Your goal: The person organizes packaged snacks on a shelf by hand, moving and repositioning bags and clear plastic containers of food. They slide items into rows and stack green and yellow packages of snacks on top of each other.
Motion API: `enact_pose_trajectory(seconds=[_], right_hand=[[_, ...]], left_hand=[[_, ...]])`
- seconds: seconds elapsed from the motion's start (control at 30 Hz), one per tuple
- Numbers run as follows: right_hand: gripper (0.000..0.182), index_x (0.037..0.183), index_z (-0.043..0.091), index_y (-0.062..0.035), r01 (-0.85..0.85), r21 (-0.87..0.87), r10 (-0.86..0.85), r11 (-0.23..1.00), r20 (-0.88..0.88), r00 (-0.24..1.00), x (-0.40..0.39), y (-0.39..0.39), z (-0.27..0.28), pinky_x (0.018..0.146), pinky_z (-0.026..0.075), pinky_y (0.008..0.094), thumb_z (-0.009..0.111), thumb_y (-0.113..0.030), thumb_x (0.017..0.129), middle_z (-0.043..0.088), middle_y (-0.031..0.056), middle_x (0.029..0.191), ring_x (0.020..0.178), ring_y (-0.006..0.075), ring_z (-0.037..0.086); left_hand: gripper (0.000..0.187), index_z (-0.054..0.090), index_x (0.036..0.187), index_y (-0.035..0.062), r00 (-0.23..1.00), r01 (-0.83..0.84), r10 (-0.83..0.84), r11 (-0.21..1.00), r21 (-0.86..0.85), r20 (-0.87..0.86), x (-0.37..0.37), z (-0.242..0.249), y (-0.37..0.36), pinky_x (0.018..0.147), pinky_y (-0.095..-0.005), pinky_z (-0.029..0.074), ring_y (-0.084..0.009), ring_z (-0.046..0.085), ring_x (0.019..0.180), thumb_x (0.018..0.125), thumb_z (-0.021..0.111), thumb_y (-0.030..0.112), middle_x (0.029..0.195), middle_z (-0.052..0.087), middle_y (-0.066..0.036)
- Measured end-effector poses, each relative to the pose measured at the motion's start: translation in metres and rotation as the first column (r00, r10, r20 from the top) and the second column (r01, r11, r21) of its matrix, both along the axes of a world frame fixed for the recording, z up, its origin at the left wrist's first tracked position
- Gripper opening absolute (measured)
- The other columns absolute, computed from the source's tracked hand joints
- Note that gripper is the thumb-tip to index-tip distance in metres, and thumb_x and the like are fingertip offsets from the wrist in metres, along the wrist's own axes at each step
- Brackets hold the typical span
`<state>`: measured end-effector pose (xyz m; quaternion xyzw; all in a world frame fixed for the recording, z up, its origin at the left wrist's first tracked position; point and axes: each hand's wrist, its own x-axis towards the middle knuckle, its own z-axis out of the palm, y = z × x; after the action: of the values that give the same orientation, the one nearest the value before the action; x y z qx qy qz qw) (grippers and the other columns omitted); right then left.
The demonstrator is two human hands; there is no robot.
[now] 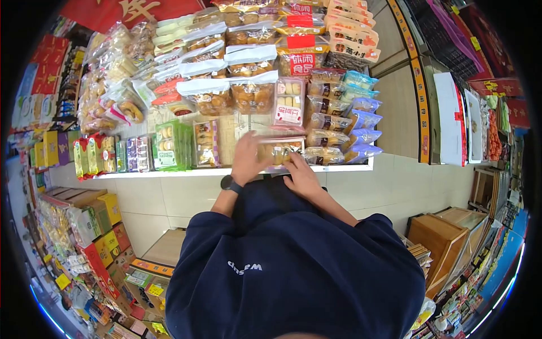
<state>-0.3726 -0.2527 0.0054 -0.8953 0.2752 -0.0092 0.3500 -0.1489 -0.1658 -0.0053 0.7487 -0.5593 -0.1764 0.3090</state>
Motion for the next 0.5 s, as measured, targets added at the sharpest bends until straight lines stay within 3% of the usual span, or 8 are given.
enact_pose_trajectory(seconds=[0.1,0.17,0.27,0.37,0.5], right_hand=[[0.047,0.128,0.060,0.0028,0.000,0.026,0.000,1.000,-0.004,1.000,0.000,-0.001,0.000,0.119,0.035,0.0466,0.070,-0.019,0.087,0.043,0.0257,0.150,0.144,0.0429,0.037],[0.046,0.128,0.061,0.0030,-0.001,0.044,0.000,0.999,0.010,1.000,0.000,0.000,-0.002,0.120,0.035,0.0462,0.069,-0.019,0.089,0.044,0.0253,0.150,0.145,0.0422,0.037],[0.044,0.128,0.062,0.0030,-0.006,0.105,0.000,0.994,0.056,0.998,0.003,-0.001,0.002,0.120,0.035,0.0460,0.068,-0.019,0.090,0.046,0.0247,0.148,0.145,0.0415,0.037],[0.042,0.129,0.061,0.0005,-0.006,0.090,0.001,0.996,0.055,0.998,0.006,0.000,0.006,0.117,0.037,0.0445,0.069,-0.019,0.092,0.047,0.0229,0.148,0.141,0.0407,0.042],[0.042,0.129,0.061,0.0005,-0.012,0.118,0.007,0.993,0.044,0.999,0.010,0.002,0.010,0.117,0.037,0.0447,0.068,-0.019,0.092,0.049,0.0217,0.147,0.141,0.0394,0.043]], left_hand=[[0.074,0.050,0.136,-0.0023,0.890,-0.412,0.407,0.911,-0.018,0.206,0.055,-0.068,0.035,0.113,-0.0514,0.037,-0.0458,0.044,0.134,0.080,0.080,0.035,0.141,0.050,-0.027],[0.085,0.045,0.139,-0.0030,0.757,-0.638,0.550,0.738,0.220,0.352,0.083,-0.062,0.049,0.109,-0.0518,0.040,-0.0469,0.048,0.128,0.076,0.083,0.038,0.136,0.052,-0.028],[0.100,0.035,0.145,-0.0008,0.688,-0.725,0.654,0.615,0.310,0.314,0.116,-0.110,0.070,0.107,-0.0523,0.042,-0.0470,0.050,0.124,0.068,0.087,0.039,0.132,0.051,-0.027],[0.109,0.029,0.149,0.0011,0.670,-0.728,0.696,0.547,0.413,0.257,0.119,-0.122,0.072,0.105,-0.0530,0.044,-0.0475,0.050,0.123,0.065,0.088,0.036,0.132,0.051,-0.027],[0.111,0.026,0.151,0.0030,0.674,-0.729,0.685,0.556,0.399,0.276,0.116,-0.117,0.069,0.105,-0.0540,0.044,-0.0477,0.052,0.121,0.064,0.088,0.034,0.131,0.051,-0.027]])
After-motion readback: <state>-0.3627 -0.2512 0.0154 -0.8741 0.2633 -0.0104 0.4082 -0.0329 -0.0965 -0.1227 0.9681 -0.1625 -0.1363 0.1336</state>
